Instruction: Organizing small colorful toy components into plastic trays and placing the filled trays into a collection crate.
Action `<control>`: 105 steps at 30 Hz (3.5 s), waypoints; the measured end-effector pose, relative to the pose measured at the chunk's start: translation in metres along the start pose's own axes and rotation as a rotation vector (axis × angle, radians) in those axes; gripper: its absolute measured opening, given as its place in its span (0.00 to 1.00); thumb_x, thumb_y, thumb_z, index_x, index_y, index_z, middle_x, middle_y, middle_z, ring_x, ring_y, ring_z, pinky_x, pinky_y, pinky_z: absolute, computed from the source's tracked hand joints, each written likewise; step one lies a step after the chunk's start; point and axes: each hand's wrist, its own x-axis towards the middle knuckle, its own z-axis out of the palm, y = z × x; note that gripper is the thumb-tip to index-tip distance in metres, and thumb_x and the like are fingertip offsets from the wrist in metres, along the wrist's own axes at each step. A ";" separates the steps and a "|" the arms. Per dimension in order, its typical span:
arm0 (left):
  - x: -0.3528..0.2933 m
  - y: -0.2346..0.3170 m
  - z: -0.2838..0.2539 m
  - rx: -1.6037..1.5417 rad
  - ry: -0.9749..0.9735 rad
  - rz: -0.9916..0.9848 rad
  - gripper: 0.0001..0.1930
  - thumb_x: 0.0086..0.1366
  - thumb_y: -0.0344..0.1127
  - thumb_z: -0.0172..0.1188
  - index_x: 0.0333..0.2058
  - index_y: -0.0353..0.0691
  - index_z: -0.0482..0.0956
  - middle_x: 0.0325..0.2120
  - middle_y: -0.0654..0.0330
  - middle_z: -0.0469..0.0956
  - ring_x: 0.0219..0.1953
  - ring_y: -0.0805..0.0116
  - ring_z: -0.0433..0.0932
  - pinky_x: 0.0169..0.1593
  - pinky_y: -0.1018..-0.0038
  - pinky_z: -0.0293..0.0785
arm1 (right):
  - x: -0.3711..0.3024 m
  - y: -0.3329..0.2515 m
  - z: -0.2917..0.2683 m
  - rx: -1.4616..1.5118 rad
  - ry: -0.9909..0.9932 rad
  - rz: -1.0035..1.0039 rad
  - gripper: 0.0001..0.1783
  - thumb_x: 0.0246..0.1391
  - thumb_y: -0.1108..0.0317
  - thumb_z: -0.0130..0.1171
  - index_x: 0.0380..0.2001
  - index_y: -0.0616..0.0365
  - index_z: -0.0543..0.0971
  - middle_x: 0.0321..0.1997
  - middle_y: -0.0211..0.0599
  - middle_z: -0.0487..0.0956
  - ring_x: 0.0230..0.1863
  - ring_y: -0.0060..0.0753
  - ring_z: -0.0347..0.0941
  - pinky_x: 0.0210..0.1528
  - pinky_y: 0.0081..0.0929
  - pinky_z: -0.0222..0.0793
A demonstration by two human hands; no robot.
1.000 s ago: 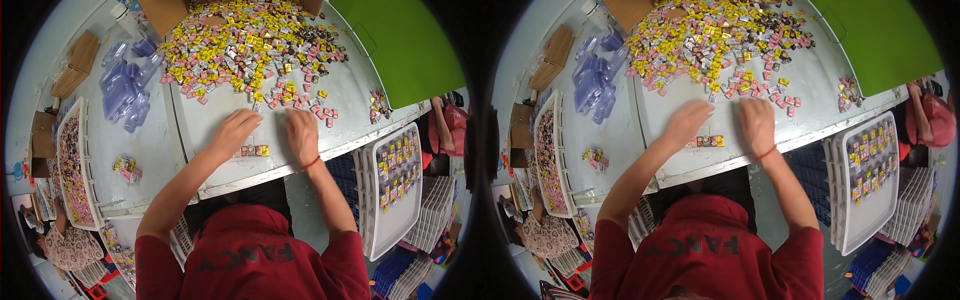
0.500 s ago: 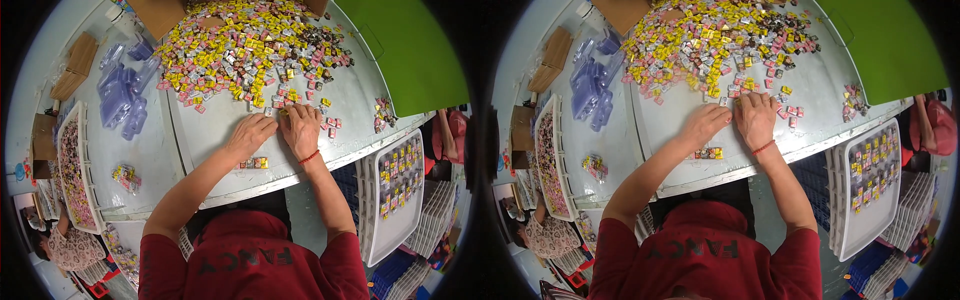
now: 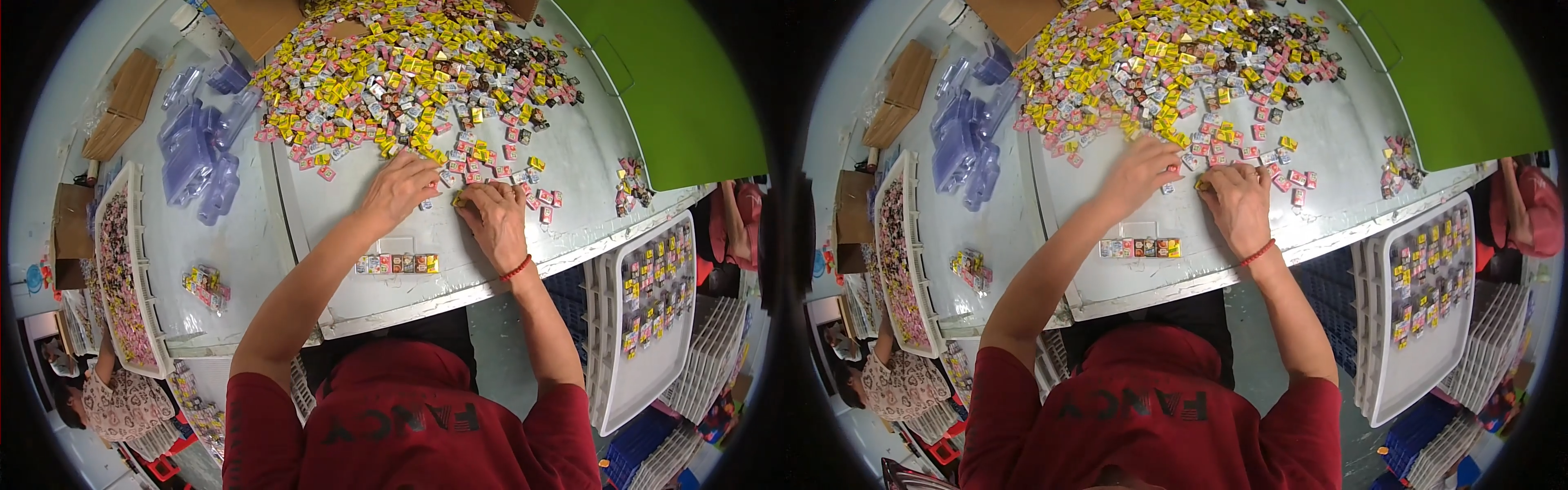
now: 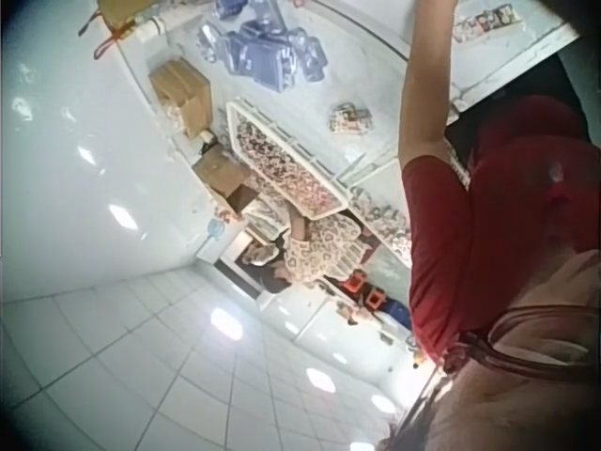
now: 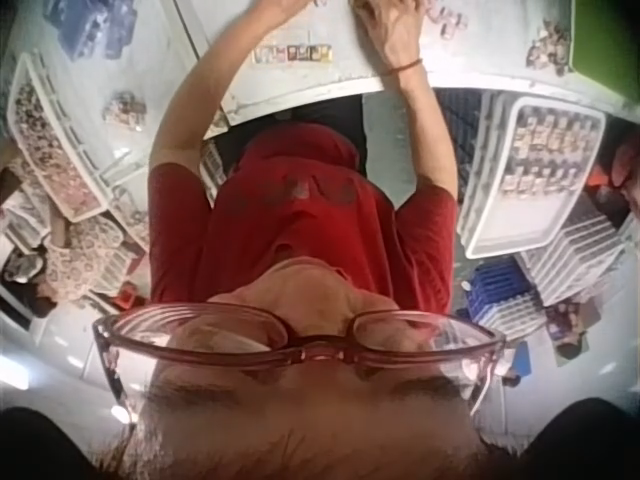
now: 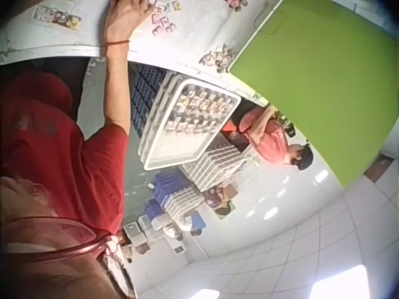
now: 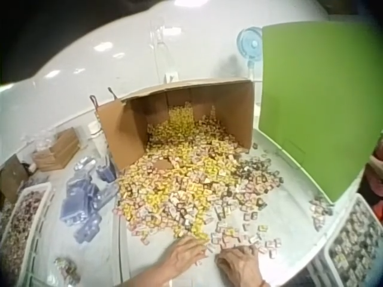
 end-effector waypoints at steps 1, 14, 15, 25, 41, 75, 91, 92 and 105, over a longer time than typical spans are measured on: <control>0.003 -0.003 0.001 -0.005 -0.014 0.023 0.15 0.49 0.31 0.67 0.37 0.37 0.77 0.39 0.57 0.78 0.41 0.57 0.74 0.49 0.65 0.70 | 0.001 -0.002 0.000 0.005 0.001 0.002 0.12 0.42 0.70 0.67 0.34 0.53 0.80 0.40 0.28 0.80 0.46 0.35 0.71 0.54 0.39 0.57; 0.015 0.019 0.011 -0.061 -0.109 -0.215 0.18 0.49 0.28 0.66 0.41 0.35 0.75 0.37 0.53 0.77 0.41 0.52 0.75 0.45 0.64 0.71 | -0.006 -0.005 0.007 -0.049 0.064 0.027 0.12 0.42 0.69 0.67 0.33 0.53 0.79 0.39 0.30 0.80 0.45 0.37 0.72 0.53 0.39 0.58; 0.015 0.023 0.014 -0.068 -0.052 -0.224 0.17 0.49 0.26 0.66 0.40 0.35 0.76 0.37 0.52 0.76 0.41 0.52 0.75 0.45 0.63 0.72 | -0.006 -0.004 0.009 -0.048 0.059 0.026 0.12 0.42 0.69 0.67 0.33 0.53 0.79 0.39 0.30 0.80 0.45 0.37 0.72 0.53 0.39 0.58; 0.023 0.017 0.035 0.010 0.024 -0.148 0.13 0.49 0.30 0.66 0.36 0.37 0.81 0.34 0.54 0.79 0.40 0.53 0.76 0.44 0.63 0.74 | 0.003 -0.002 0.010 -0.079 0.045 -0.017 0.08 0.47 0.67 0.64 0.32 0.52 0.79 0.35 0.31 0.79 0.40 0.39 0.73 0.50 0.43 0.59; 0.015 0.007 0.006 -0.185 -0.145 -0.199 0.22 0.50 0.33 0.67 0.45 0.37 0.77 0.44 0.51 0.77 0.49 0.53 0.75 0.54 0.63 0.70 | -0.009 0.001 0.009 -0.088 0.080 0.012 0.09 0.47 0.67 0.65 0.33 0.53 0.78 0.36 0.31 0.80 0.42 0.38 0.72 0.54 0.41 0.56; -0.002 0.023 0.008 -0.112 -0.055 -0.191 0.19 0.53 0.33 0.65 0.43 0.35 0.76 0.39 0.50 0.77 0.43 0.51 0.74 0.48 0.63 0.71 | 0.002 0.013 0.005 -0.156 -0.038 0.078 0.18 0.49 0.65 0.63 0.46 0.50 0.78 0.38 0.35 0.77 0.43 0.39 0.73 0.53 0.49 0.57; 0.012 0.004 0.027 -0.115 -0.057 -0.014 0.15 0.51 0.27 0.64 0.40 0.36 0.79 0.41 0.55 0.78 0.45 0.53 0.74 0.49 0.64 0.72 | -0.009 0.011 0.005 -0.161 -0.040 0.045 0.13 0.51 0.65 0.61 0.41 0.51 0.78 0.42 0.34 0.79 0.46 0.40 0.72 0.59 0.54 0.53; 0.011 0.005 0.029 -0.115 -0.083 0.013 0.13 0.52 0.28 0.64 0.39 0.37 0.80 0.40 0.55 0.78 0.45 0.54 0.74 0.49 0.64 0.72 | -0.013 0.010 0.005 -0.179 -0.024 0.030 0.13 0.51 0.65 0.61 0.41 0.51 0.78 0.41 0.34 0.79 0.46 0.40 0.73 0.59 0.53 0.53; -0.053 0.047 -0.061 -0.219 -0.029 -0.203 0.11 0.57 0.34 0.63 0.39 0.38 0.80 0.42 0.57 0.79 0.43 0.61 0.77 0.46 0.70 0.74 | -0.018 -0.064 0.001 0.087 -0.099 -0.097 0.14 0.42 0.69 0.68 0.35 0.51 0.78 0.38 0.27 0.79 0.44 0.33 0.74 0.60 0.47 0.54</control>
